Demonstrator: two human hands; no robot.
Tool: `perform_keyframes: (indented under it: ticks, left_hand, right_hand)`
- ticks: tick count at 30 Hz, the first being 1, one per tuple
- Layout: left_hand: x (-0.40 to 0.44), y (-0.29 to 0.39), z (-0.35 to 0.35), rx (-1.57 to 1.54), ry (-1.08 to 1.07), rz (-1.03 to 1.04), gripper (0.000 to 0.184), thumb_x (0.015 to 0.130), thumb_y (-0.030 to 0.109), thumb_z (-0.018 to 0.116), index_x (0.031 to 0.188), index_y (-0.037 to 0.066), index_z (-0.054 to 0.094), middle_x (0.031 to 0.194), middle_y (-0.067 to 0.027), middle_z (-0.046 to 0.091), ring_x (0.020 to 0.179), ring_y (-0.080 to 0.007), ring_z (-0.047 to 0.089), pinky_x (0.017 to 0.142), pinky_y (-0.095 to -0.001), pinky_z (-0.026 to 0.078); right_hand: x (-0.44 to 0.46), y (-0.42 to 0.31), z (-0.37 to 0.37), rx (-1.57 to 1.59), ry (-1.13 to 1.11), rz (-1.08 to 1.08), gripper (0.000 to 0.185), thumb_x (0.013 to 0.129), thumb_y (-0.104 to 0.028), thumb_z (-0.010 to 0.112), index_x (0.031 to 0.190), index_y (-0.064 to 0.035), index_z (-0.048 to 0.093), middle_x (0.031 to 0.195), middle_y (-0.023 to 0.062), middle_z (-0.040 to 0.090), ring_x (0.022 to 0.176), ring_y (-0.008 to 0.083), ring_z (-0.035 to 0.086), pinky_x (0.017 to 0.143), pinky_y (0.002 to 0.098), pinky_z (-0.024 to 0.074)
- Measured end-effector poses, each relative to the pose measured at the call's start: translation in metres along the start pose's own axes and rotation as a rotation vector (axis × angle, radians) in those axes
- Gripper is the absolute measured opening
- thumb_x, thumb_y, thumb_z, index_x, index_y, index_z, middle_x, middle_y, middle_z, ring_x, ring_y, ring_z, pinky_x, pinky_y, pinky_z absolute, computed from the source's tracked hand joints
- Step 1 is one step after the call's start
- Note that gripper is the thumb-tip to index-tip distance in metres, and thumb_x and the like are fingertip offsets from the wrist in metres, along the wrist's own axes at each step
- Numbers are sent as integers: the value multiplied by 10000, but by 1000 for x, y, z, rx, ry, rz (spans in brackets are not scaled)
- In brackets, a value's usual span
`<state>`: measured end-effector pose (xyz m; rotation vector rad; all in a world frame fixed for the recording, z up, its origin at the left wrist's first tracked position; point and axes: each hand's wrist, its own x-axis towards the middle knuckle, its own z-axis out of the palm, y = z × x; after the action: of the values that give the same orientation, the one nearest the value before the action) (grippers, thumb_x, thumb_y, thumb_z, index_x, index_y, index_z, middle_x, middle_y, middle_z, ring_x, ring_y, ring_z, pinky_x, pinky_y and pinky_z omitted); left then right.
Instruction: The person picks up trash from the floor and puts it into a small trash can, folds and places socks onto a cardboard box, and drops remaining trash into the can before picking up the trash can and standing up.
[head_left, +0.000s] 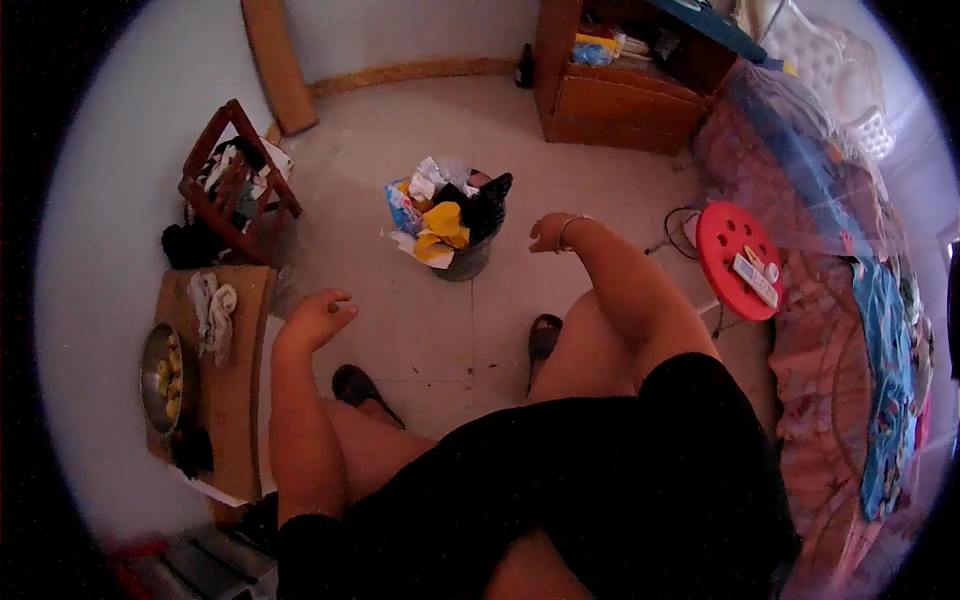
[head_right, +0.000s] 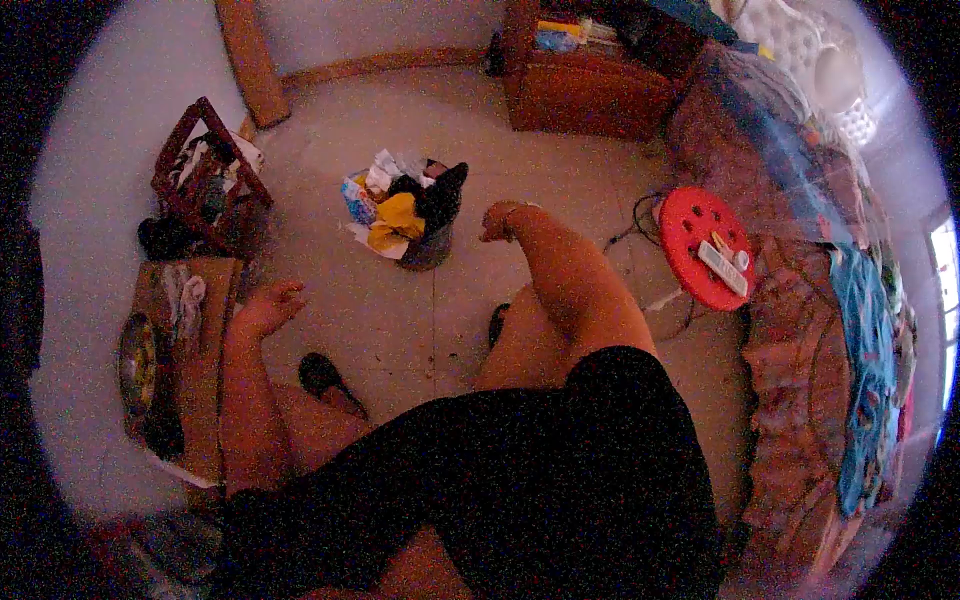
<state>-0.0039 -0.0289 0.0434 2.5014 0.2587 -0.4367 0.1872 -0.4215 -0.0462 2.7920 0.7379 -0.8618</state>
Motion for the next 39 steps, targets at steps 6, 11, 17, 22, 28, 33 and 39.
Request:
perform_keyframes:
  ticks: [6,11,17,22,28,33,39]
  left_hand:
    - [-5,1,1,-14,-8,49,432,779,315,645,1129,73,573,989,-175,612,897,-255,599,775,-330,469]
    - [-12,11,1,41,62,7,424,774,299,647,1129,79,576,989,-170,615,895,-247,602,773,-323,471]
    - [6,-9,5,149,5,50,427,757,350,635,1098,97,595,1024,-133,616,927,-277,587,825,-362,457]
    - [-4,14,-7,127,18,23,424,753,352,633,1101,112,596,1043,-111,614,954,-276,577,838,-359,451]
    - [9,15,-14,233,-69,38,459,819,404,557,1175,116,547,1109,-128,588,1032,-301,545,906,-412,413]
    - [27,3,-9,224,-49,129,466,796,418,584,1149,115,565,1088,-142,591,1022,-318,544,890,-408,422]
    - [28,1,-11,199,-6,70,479,778,442,600,1126,112,582,1065,-151,599,995,-322,558,874,-415,431]
  right_hand:
    - [-26,-9,-14,204,-100,109,550,775,-407,565,1238,-117,504,796,77,645,743,206,614,701,333,487]
    - [-32,-14,-16,141,-23,24,546,768,-395,598,1223,-105,515,800,90,644,757,210,614,708,344,483]
    - [-12,-4,-2,174,-3,-13,491,788,-391,598,1193,-119,540,866,113,643,768,220,621,738,356,481]
    - [-23,-24,-19,244,-79,99,491,817,-369,610,1229,-123,507,1002,121,631,794,222,628,746,378,502]
    - [-11,-31,-23,260,-105,76,435,803,-326,595,1179,-112,547,1078,122,602,793,202,638,733,337,502]
    - [0,-38,-25,234,-101,79,427,804,-294,594,1172,-83,548,1088,133,597,778,215,642,751,327,502]
    - [9,-44,-29,316,-128,98,414,807,-271,594,1169,-76,549,1096,145,592,781,214,642,775,328,496]
